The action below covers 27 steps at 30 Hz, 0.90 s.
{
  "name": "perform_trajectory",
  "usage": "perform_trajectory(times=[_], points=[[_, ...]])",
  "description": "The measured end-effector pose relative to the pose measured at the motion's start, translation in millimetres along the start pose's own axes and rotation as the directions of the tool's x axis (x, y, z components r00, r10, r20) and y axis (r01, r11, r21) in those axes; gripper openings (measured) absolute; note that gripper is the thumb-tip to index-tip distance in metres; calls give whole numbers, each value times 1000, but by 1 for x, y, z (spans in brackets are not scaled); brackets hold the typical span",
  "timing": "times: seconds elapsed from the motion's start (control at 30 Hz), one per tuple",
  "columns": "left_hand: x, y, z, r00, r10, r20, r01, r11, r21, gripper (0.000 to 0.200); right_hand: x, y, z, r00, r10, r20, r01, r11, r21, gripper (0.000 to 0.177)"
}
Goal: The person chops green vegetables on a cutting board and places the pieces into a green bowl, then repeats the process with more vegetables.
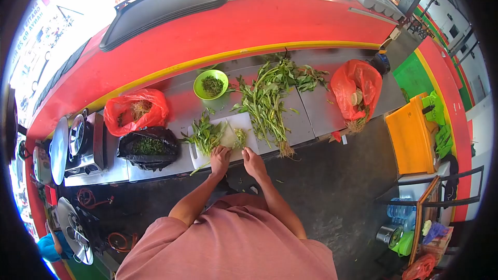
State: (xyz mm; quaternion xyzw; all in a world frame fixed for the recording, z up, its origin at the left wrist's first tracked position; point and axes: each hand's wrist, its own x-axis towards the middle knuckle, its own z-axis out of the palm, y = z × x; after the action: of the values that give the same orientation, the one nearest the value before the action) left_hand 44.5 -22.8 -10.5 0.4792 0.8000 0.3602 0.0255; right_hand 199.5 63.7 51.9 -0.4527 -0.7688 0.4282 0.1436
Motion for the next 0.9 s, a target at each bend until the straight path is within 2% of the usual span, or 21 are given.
perform_trajectory(times=[0.07,0.13,0.17,0.23,0.27,0.4,0.47,0.5,0.57,0.63,0.73,0.8,0.87,0.9], points=[[0,0,-2,1000,-16,26,16,1000,13,9,-4,6,-6,1000,-7,-19,7,1000,29,42],[7,3,-10,991,131,-37,-124,981,146,10,-9,15,-6,1000,11,-18,-10,998,68,42],[12,3,-15,991,126,-40,-118,981,151,10,-12,20,-5,1000,7,-11,-6,998,68,42],[17,-10,-15,992,109,62,-110,994,18,11,-18,21,-7,996,69,59,-73,994,84,44],[19,-17,-11,987,148,70,-151,988,42,9,-22,20,-7,996,63,67,-68,995,78,44],[20,-13,-8,990,81,115,-91,992,85,9,-28,20,1,994,37,99,-46,995,87,43],[17,-3,-7,991,-58,118,39,986,160,9,-27,22,4,993,29,116,-40,995,87,43],[14,-3,-3,991,-58,121,40,987,153,9,-26,21,3,995,30,96,-39,995,91,41],[9,-1,6,989,-150,-2,147,969,197,10,-25,20,1,997,31,72,-37,996,86,39],[11,2,4,989,-150,-16,151,972,178,11,-30,24,7,1000,1,-31,3,994,112,39],[2,9,-2,983,-182,10,179,973,145,13,-31,45,19,997,-58,-51,60,997,42,40],[9,6,-4,980,-196,36,190,973,130,14,-31,51,24,999,-28,-46,31,997,67,41],[7,-2,1,988,-112,105,98,987,131,11,-36,54,29,999,20,-40,-16,995,96,42],[8,-3,-1,987,-114,117,99,987,126,11,-36,51,28,998,16,-54,-11,996,92,42]])
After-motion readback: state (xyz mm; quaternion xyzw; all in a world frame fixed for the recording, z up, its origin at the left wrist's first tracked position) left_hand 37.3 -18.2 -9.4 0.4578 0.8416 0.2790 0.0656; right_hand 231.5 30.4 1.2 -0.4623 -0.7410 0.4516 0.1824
